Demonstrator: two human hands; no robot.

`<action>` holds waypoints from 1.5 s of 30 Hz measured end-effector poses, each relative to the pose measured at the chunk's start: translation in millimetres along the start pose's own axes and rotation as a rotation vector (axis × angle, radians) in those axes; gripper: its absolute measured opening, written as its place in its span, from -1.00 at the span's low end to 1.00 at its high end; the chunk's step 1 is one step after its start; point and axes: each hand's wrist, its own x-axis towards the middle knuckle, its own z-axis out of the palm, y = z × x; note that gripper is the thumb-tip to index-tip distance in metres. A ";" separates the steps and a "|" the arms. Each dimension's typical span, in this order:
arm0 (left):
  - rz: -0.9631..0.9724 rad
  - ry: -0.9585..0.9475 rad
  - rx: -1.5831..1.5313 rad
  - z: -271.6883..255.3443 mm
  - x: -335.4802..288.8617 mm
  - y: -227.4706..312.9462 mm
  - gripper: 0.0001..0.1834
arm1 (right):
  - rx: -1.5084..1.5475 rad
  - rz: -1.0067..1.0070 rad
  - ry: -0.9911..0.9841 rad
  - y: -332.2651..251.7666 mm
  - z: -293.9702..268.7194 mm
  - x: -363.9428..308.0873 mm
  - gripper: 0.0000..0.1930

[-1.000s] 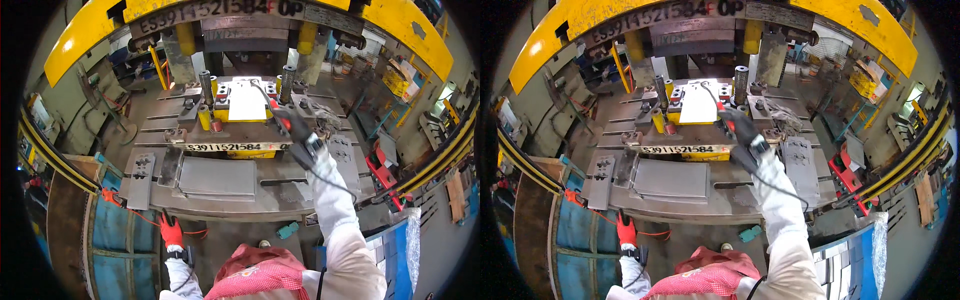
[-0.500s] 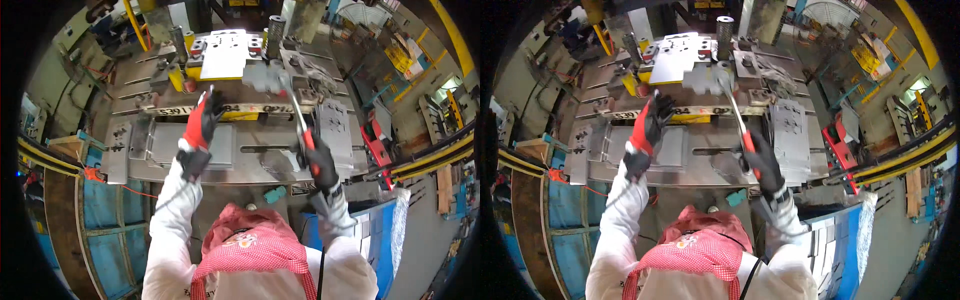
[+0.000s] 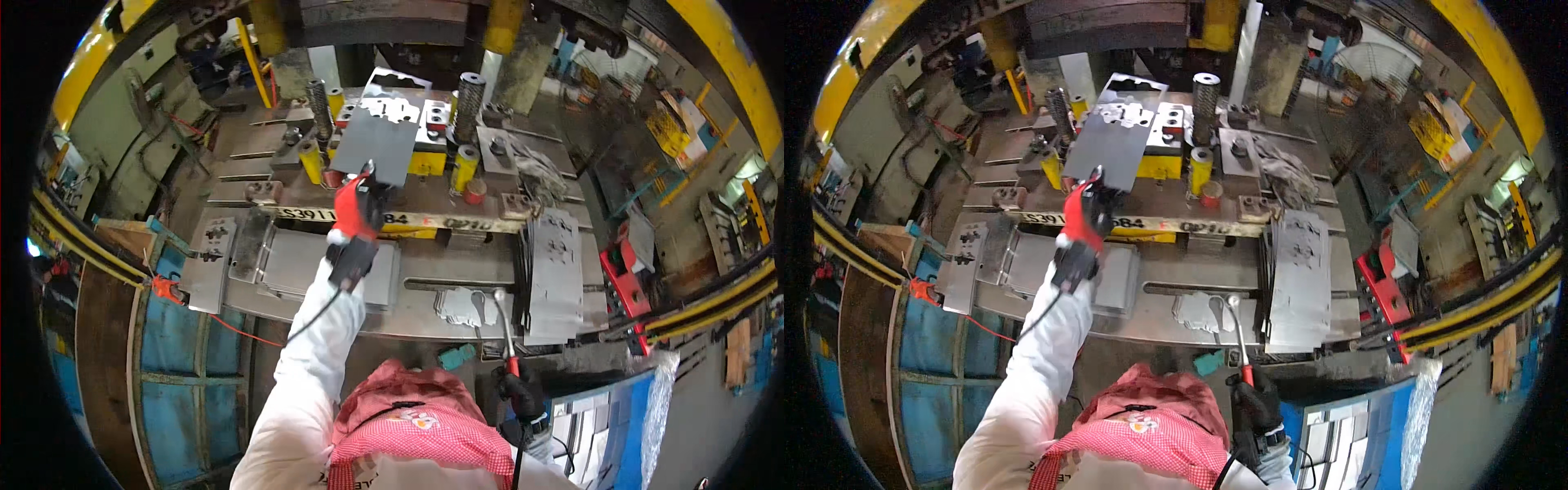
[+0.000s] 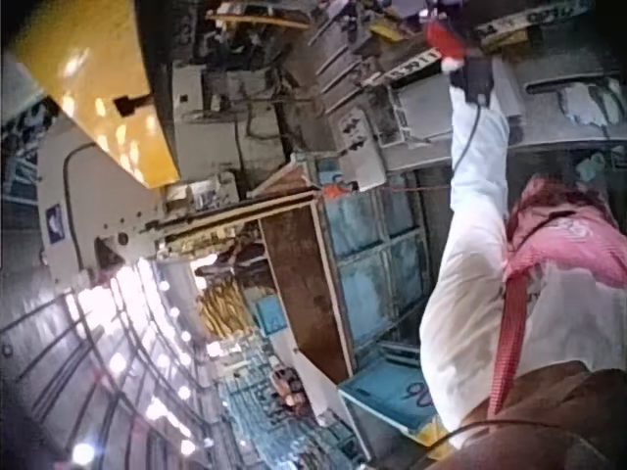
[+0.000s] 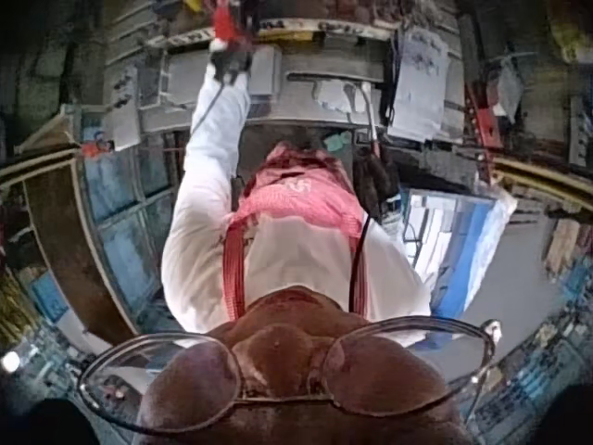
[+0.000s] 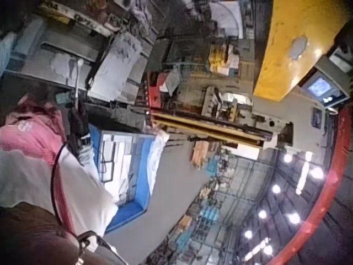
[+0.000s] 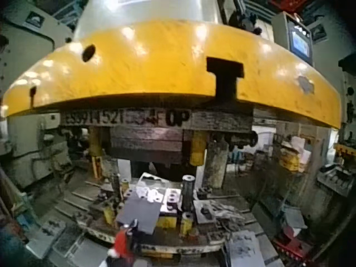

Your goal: Operating an industrial press machine to shape metal sheets and placing finished parts in a bin.

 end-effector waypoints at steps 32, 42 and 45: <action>-0.483 0.100 -0.444 -116.5 50.7 -51.2 -0.69 | -0.139 -0.245 -0.334 -143.1 148.2 124.0 -0.38; -0.611 0.178 -0.501 -185.9 -171.4 -32.7 -0.63 | -0.147 -0.344 -0.352 -148.7 158.7 246.2 -0.47; -0.681 0.117 -0.483 -176.6 -201.7 -28.0 -0.63 | -0.091 -0.206 -0.394 -164.1 171.0 235.0 -0.48</action>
